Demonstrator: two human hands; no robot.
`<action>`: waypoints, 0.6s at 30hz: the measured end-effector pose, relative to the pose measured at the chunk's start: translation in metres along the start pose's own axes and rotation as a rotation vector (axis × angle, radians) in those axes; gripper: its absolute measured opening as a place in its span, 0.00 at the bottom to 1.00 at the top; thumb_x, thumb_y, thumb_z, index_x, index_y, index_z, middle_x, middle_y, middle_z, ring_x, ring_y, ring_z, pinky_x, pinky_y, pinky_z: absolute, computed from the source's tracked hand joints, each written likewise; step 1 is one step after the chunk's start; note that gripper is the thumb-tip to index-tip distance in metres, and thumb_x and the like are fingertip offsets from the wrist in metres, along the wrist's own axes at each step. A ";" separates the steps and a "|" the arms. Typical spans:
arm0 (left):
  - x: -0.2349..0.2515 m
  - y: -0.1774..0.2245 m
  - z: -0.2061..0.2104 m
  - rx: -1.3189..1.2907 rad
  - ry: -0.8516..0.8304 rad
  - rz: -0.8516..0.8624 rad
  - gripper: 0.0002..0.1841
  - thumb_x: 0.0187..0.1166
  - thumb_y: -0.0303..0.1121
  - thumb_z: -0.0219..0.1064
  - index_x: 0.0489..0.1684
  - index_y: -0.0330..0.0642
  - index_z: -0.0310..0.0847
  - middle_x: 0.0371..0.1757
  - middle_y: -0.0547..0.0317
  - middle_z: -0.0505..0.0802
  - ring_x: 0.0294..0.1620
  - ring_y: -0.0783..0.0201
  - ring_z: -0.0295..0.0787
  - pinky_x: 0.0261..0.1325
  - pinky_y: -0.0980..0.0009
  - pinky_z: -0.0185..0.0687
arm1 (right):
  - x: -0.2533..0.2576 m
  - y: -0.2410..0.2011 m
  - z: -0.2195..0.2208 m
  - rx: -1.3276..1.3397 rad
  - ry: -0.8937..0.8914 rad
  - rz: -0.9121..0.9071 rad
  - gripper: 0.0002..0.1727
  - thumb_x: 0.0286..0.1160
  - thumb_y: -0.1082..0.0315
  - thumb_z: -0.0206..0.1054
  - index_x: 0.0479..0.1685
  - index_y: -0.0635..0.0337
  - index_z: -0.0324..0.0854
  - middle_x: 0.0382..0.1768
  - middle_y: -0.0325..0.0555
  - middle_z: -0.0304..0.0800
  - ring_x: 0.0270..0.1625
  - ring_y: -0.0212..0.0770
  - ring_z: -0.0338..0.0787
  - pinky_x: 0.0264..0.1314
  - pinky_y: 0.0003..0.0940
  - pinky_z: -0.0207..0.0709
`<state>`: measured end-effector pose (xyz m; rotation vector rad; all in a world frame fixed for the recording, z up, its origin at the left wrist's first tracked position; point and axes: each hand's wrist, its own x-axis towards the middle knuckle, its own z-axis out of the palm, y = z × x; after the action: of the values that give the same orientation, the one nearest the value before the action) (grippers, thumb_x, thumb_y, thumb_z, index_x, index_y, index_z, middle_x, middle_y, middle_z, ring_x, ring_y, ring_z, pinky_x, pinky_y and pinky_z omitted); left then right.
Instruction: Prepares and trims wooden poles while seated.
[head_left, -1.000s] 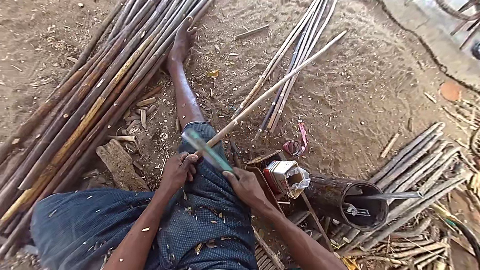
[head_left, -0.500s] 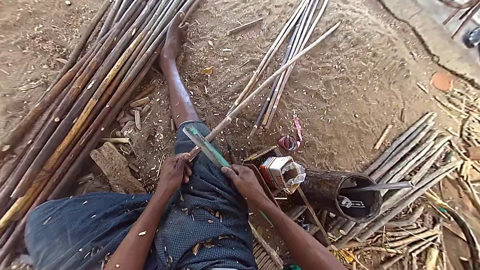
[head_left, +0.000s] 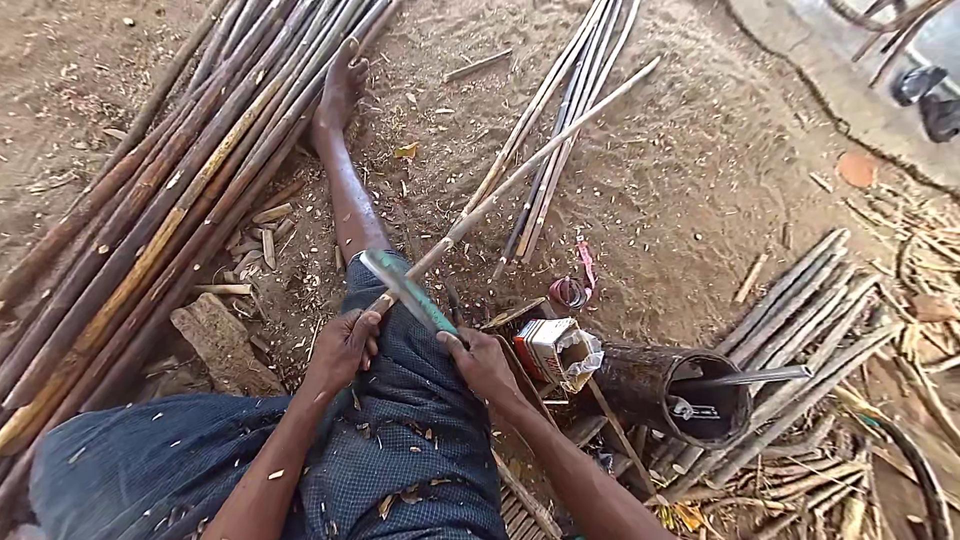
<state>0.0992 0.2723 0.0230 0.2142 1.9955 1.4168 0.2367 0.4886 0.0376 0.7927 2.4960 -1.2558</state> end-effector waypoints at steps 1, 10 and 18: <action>0.000 0.003 -0.001 0.052 -0.009 -0.002 0.23 0.93 0.48 0.49 0.39 0.39 0.82 0.20 0.59 0.86 0.14 0.66 0.79 0.20 0.70 0.79 | 0.005 0.007 -0.005 0.072 0.011 0.045 0.32 0.83 0.31 0.55 0.40 0.53 0.85 0.20 0.48 0.79 0.20 0.47 0.80 0.22 0.50 0.74; 0.006 0.004 -0.007 0.050 -0.014 -0.026 0.20 0.91 0.45 0.56 0.35 0.40 0.84 0.17 0.59 0.85 0.11 0.66 0.73 0.16 0.73 0.70 | 0.027 -0.001 -0.002 0.045 0.059 0.108 0.30 0.85 0.37 0.58 0.38 0.58 0.85 0.23 0.48 0.83 0.25 0.48 0.84 0.31 0.53 0.78; 0.011 -0.003 -0.005 0.081 -0.008 0.009 0.18 0.90 0.43 0.59 0.34 0.41 0.85 0.18 0.59 0.85 0.13 0.65 0.77 0.20 0.68 0.76 | 0.033 -0.005 -0.006 0.052 0.031 0.119 0.32 0.85 0.36 0.57 0.38 0.59 0.85 0.24 0.51 0.83 0.27 0.51 0.85 0.32 0.55 0.80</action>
<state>0.0884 0.2726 0.0163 0.2638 2.0501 1.3396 0.2070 0.5030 0.0301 0.9647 2.4094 -1.2810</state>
